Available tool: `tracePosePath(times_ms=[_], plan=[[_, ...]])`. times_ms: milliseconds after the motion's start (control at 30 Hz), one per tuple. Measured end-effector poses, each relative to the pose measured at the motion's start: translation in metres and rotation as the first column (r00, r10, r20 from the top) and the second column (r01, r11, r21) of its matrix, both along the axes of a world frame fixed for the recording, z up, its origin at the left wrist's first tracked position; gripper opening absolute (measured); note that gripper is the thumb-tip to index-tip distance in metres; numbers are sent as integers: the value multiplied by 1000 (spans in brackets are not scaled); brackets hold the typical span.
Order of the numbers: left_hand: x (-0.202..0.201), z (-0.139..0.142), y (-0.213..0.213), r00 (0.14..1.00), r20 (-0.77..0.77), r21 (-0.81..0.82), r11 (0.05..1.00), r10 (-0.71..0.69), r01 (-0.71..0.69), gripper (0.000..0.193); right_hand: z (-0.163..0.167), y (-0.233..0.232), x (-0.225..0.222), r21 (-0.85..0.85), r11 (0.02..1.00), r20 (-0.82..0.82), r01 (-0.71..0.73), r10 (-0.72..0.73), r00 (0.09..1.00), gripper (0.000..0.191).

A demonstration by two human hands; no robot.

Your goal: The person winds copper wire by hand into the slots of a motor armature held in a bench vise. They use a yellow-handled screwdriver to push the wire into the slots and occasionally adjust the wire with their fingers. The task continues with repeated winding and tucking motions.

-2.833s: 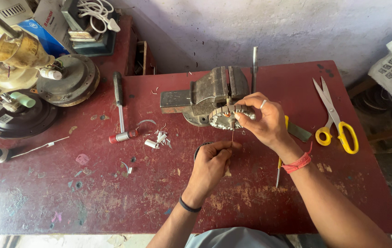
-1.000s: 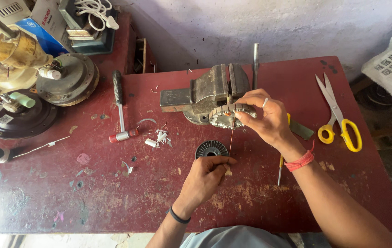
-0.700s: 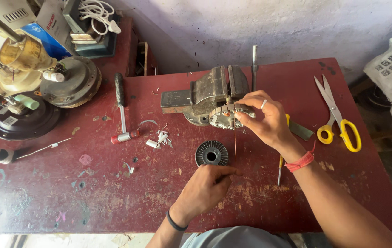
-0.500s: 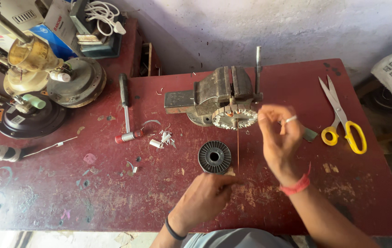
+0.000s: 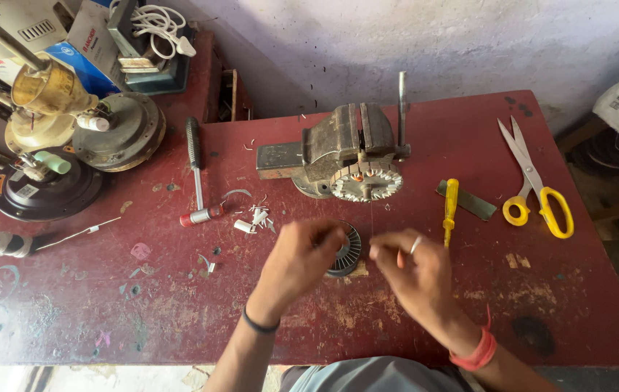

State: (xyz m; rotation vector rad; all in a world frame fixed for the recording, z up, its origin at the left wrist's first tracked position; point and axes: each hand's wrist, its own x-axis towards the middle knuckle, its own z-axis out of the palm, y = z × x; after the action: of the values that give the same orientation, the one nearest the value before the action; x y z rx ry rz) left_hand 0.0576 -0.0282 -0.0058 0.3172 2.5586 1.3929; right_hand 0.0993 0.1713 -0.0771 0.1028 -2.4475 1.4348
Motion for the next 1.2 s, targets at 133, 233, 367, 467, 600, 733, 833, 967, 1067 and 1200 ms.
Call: tracePosePath(times_ms=[133, 233, 367, 467, 600, 733, 833, 967, 1067, 1200], plan=[[-31, -15, 12, 978, 204, 336, 935, 42, -110, 29, -6, -9, 28, 37, 985, -18, -171, 172, 985, 13], [-38, -31, 26, 960, 272, 577, 810, -65, -109, 32, -3, -11, 44, 108, 947, -163, -302, 317, 934, 10], [-40, -41, 40, 977, 195, 613, 788, -84, -55, 31, -1, -7, 45, 93, 895, -37, -436, 440, 897, 11], [-32, -35, 38, 990, 124, 485, 875, -59, -9, 26, -1, 4, 37, 29, 926, 70, -377, 374, 925, 12], [-7, -16, 20, 996, 29, 139, 987, -87, 83, 22, 0, 20, -1, 82, 987, -169, -141, 153, 974, 8], [21, 2, 11, 916, -168, -5, 929, -365, 370, 18, 18, 29, -38, 237, 970, -512, 45, 86, 854, 17], [36, 12, 12, 912, -78, -58, 915, -403, 399, 21, 35, 22, -58, 294, 955, -558, 47, 132, 819, 21], [36, 21, 11, 915, -71, -42, 918, -397, 395, 20, 49, 13, -64, 324, 946, -548, 11, 178, 817, 21], [36, 25, 15, 917, -48, 34, 917, -396, 397, 18, 50, 14, -67, 305, 952, -526, -8, 175, 832, 17], [29, 24, 23, 967, 67, 205, 952, -247, 229, 27, 44, 17, -68, 222, 975, -484, -26, 133, 865, 9]])
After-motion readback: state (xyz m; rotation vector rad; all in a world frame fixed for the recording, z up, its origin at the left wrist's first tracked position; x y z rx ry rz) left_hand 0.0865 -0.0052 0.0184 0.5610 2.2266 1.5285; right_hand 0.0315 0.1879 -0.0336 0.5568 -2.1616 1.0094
